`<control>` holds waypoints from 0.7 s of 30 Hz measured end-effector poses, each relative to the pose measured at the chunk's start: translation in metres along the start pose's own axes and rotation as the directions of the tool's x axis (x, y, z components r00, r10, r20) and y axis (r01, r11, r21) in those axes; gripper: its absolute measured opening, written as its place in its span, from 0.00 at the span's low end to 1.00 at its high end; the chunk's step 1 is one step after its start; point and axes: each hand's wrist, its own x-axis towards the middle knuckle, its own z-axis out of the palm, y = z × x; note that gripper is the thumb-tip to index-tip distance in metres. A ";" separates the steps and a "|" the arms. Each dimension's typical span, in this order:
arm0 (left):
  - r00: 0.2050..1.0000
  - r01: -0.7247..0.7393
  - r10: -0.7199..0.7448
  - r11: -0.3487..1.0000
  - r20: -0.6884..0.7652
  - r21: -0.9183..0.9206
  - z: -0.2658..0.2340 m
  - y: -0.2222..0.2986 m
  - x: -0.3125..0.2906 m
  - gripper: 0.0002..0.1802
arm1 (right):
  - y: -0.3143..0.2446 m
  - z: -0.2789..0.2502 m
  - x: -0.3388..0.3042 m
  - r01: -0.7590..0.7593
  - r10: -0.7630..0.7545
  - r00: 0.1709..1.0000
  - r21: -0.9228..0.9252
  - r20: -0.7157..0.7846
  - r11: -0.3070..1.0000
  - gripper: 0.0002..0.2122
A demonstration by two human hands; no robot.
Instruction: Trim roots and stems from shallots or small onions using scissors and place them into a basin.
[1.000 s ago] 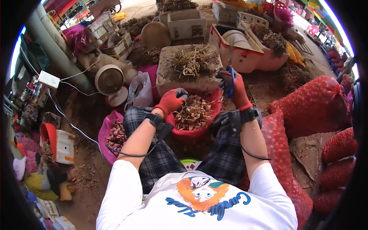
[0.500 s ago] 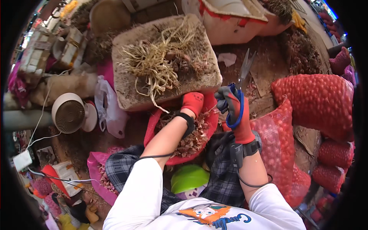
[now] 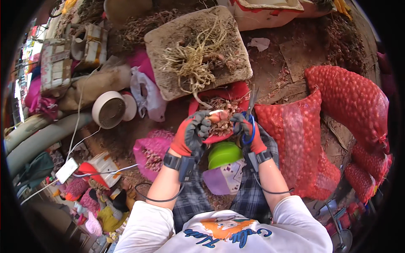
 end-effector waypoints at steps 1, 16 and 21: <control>1.000 0.001 -0.001 1.000 -0.009 0.004 0.011 0.000 -0.020 0.17 | -0.001 0.020 -0.019 -0.039 0.036 0.999 0.111 0.023 0.993 0.18; 0.877 -0.362 0.474 0.761 -0.080 0.539 0.199 0.002 -0.219 0.24 | -0.229 0.194 -0.205 0.382 -0.297 0.877 -0.172 0.378 0.908 0.11; 0.822 -0.523 0.560 0.670 0.102 0.527 0.227 -0.008 -0.229 0.19 | -0.251 0.210 -0.236 0.602 -0.419 0.797 -0.507 0.436 0.617 0.10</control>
